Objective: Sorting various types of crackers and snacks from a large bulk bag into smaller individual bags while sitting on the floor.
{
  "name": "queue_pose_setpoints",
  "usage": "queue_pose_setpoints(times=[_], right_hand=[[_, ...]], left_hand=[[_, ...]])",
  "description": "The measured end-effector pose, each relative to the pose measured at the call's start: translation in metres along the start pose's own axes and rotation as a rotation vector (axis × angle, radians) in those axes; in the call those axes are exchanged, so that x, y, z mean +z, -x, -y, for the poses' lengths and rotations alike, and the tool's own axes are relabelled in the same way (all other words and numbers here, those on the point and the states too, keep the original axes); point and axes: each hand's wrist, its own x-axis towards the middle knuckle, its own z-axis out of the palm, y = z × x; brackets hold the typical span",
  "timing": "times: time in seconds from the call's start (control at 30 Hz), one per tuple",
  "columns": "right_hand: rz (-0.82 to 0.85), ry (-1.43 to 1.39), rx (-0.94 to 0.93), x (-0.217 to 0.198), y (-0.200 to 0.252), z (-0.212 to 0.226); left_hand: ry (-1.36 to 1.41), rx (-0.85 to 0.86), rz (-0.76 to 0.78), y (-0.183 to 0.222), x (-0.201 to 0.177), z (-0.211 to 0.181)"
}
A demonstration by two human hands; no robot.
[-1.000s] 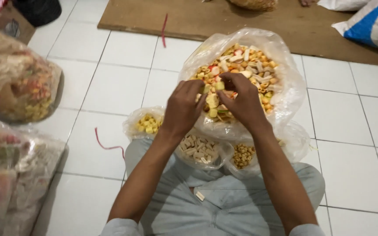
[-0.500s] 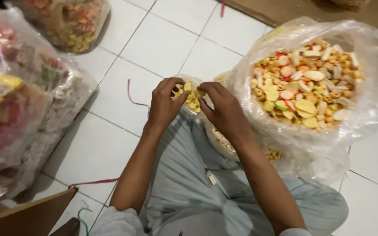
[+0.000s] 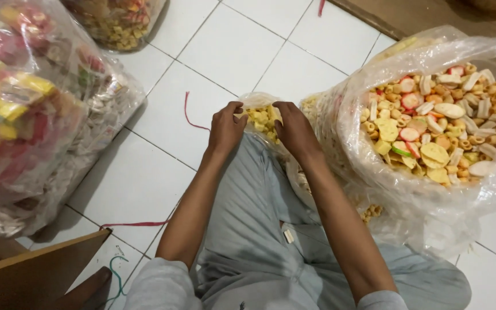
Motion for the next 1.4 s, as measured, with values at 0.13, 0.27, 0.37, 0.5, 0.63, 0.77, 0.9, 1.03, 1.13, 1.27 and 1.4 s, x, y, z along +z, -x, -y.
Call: queue_pose_setpoints(times=[0.13, 0.27, 0.37, 0.5, 0.63, 0.77, 0.9, 1.03, 1.13, 1.27, 1.4], right_hand=[[-0.007, -0.014, 0.018, -0.002, 0.009, 0.000], [-0.152, -0.016, -0.131, -0.017, 0.027, 0.010], [-0.286, 0.024, -0.232, -0.042, 0.049, 0.021], [-0.462, 0.018, -0.295, -0.074, 0.082, 0.035], [-0.600, -0.035, -0.337, -0.111, 0.115, 0.031], [-0.695, -0.006, -0.237, -0.145, 0.144, 0.000], [-0.788, 0.101, -0.122, -0.173, 0.168, -0.038], [-0.805, 0.130, -0.013, -0.191, 0.194, -0.046], [-0.792, 0.169, 0.016, -0.187, 0.206, -0.053], [-0.660, 0.116, 0.083, -0.185, 0.213, -0.057], [-0.497, 0.115, 0.146, -0.186, 0.212, -0.068]], left_hand=[[0.009, 0.020, 0.014, 0.013, -0.009, -0.023], [0.081, 0.155, 0.002, 0.027, -0.013, -0.060], [0.126, 0.324, -0.025, 0.038, -0.018, -0.100], [0.100, 0.531, -0.017, 0.055, -0.021, -0.159], [0.187, 0.686, 0.017, 0.066, -0.008, -0.207], [0.188, 0.842, 0.078, 0.066, 0.008, -0.243], [0.095, 0.961, 0.162, 0.052, 0.030, -0.264], [-0.033, 0.990, 0.294, 0.044, 0.047, -0.276], [-0.146, 0.985, 0.437, 0.042, 0.057, -0.280], [-0.332, 0.973, 0.577, 0.043, 0.070, -0.286], [-0.423, 0.951, 0.673, 0.036, 0.110, -0.274]])
